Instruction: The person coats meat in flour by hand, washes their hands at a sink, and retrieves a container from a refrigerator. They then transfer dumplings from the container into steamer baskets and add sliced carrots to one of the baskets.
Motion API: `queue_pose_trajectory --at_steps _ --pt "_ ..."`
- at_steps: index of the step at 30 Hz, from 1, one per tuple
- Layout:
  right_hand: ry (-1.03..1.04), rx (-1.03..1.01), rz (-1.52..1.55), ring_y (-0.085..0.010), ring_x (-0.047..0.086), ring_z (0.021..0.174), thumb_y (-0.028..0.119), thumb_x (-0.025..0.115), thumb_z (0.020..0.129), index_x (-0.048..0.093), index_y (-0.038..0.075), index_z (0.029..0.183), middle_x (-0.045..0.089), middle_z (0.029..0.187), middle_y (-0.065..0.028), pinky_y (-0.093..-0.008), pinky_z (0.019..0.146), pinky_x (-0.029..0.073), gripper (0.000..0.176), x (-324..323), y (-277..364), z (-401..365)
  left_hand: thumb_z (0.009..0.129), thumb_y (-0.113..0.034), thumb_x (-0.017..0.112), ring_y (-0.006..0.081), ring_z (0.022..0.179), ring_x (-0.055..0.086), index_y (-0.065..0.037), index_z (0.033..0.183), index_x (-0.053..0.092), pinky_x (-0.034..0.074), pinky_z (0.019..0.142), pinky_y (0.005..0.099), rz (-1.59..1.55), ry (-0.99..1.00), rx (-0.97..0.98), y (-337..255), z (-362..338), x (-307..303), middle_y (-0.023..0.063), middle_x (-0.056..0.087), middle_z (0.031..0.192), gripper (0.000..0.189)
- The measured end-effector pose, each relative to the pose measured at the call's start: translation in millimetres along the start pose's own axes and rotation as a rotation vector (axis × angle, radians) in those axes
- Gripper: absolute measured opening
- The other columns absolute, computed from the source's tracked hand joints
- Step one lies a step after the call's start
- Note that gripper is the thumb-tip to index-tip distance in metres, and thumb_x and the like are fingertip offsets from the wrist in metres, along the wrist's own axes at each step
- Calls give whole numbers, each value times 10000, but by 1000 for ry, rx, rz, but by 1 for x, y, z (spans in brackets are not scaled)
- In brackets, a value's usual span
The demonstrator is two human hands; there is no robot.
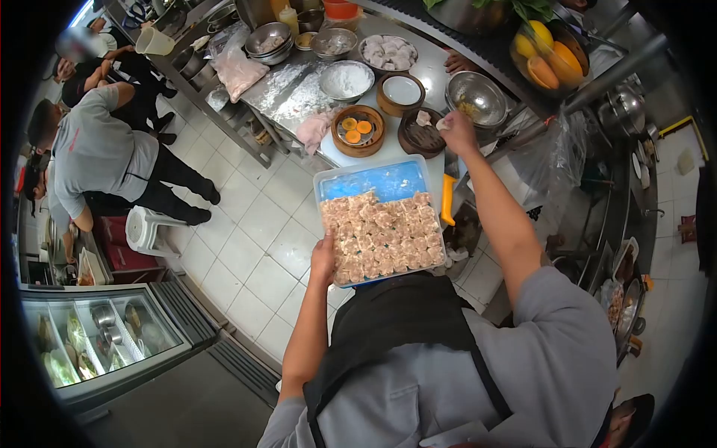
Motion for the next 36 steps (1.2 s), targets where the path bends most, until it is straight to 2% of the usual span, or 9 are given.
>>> queue_pose_trajectory --at_steps 12,15,17,18,22,25,28,31,36 --pt "-30 -188 -156 -351 561 1037 196 789 726 661 106 904 654 972 -96 -436 909 460 237 13 30 -8 1015 -469 503 232 1019 660 107 1283 518 531 885 361 53 -4 -17 -7 -6 3 176 658 1182 635" --pt "-2 -140 100 -337 624 934 220 760 786 669 78 927 674 930 -107 -439 838 503 220 5 72 -19 1019 -467 495 230 1014 660 110 1292 513 529 882 354 41 9 -8 -4 -6 0 175 658 1181 639" --pt "498 -13 180 -295 703 787 271 714 850 649 45 1009 722 874 -137 -440 724 546 283 29 124 -60 1018 -471 495 229 1012 660 110 1295 511 528 883 352 44 5 1 -2 -3 0 173 658 1182 644" --pt "741 -22 118 -310 702 867 284 710 841 641 58 1057 721 928 -160 -439 767 548 320 28 160 -89 1014 -482 499 229 1010 660 110 1292 513 531 882 359 60 -23 -13 -4 -4 0 173 659 1178 655" --pt "900 -408 -175 -389 662 936 321 760 781 600 22 1115 677 988 -229 -466 814 528 476 59 225 -163 1009 -490 505 235 1010 662 114 1289 509 536 878 367 49 -11 -20 -1 -1 -1 181 656 1178 666" --pt "802 -372 -131 -364 667 901 268 759 764 536 18 1163 665 965 -228 -447 788 532 521 79 213 -168 1007 -498 504 239 1008 665 114 1287 508 540 875 369 59 -8 -21 -1 3 0 187 655 1176 673" --pt "993 -29 274 -308 655 844 216 757 759 457 29 1221 643 920 -186 -412 751 528 582 64 196 -151 992 -516 525 244 1012 659 121 1279 506 538 874 372 38 -5 -19 3 0 -1 195 650 1175 699" --pt "1007 81 416 -225 616 786 203 764 761 393 44 1269 614 883 -135 -357 687 516 649 57 178 -139 966 -540 565 252 1020 645 138 1263 504 531 875 380 12 -5 -13 0 -2 0 206 639 1177 743" --pt "1092 268 406 -172 623 816 176 737 774 592 31 1198 645 960 -98 -296 657 521 471 79 128 -107 977 -531 551 253 1018 646 134 1252 511 535 867 381 -1 9 5 -2 -4 2 202 639 1170 720"
Point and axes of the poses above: each hand's wrist, its own z-axis towards the middle knuckle, its own x-axis out of the palm, y = z × x, the point moved 7 cm from there along z, towards the middle knuckle
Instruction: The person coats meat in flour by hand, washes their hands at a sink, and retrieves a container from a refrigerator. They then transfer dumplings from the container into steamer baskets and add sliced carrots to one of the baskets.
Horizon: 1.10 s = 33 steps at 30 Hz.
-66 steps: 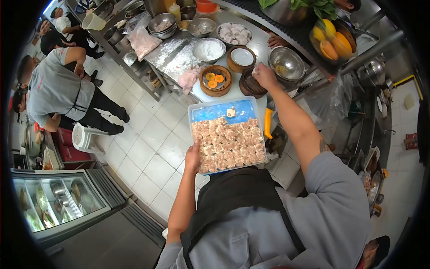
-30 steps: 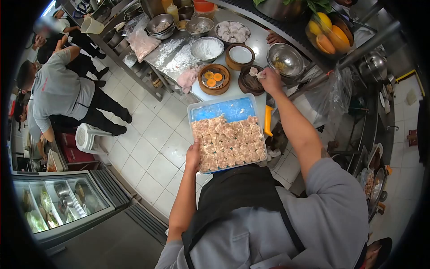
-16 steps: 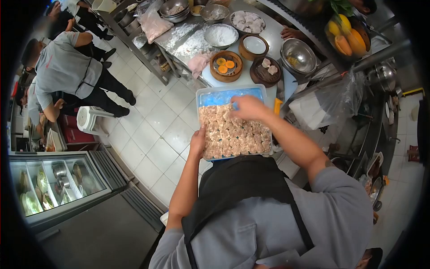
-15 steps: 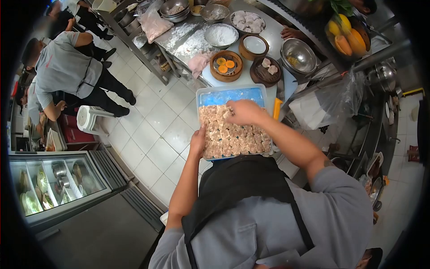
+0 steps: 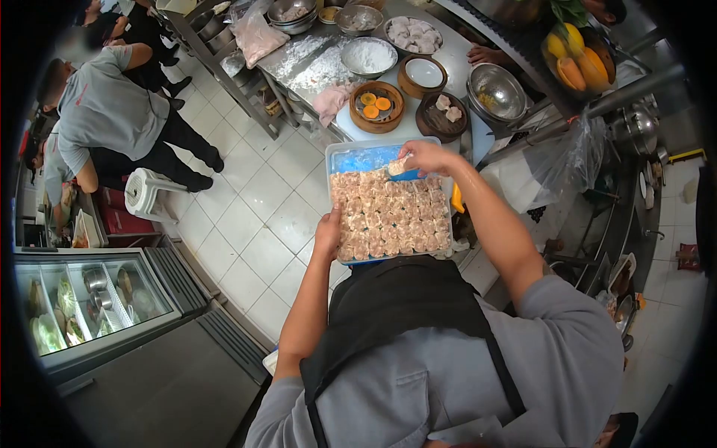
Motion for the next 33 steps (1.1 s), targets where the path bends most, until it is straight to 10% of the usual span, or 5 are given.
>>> queue_pose_trajectory --at_steps 4,10,19,33 --pt "116 99 78 -202 659 827 165 772 777 671 35 1163 678 1016 -107 -346 698 564 419 -4 -22 25 974 -539 552 243 996 646 130 1237 520 537 857 375 14 11 -6 3 3 0 190 646 1137 720" --pt "-189 -3 -937 -289 692 914 175 762 779 678 13 1152 700 1088 -179 -371 797 560 415 -10 -5 28 968 -547 557 240 964 645 133 1227 524 534 847 369 25 -3 -8 2 -1 -1 187 649 1110 728" --pt "-852 -272 -191 -336 656 1048 152 770 754 656 21 1153 691 1101 -180 -397 915 513 434 -130 0 -19 1002 -511 510 241 1005 667 113 1278 510 547 870 375 20 -22 -21 8 2 -3 187 657 1170 682" --pt "-736 -279 -894 -378 623 1047 127 711 741 677 36 1010 684 1030 -202 -440 932 489 286 -130 11 44 993 -521 524 247 994 672 110 1274 499 555 866 386 53 -32 -30 7 1 -5 189 655 1169 691"
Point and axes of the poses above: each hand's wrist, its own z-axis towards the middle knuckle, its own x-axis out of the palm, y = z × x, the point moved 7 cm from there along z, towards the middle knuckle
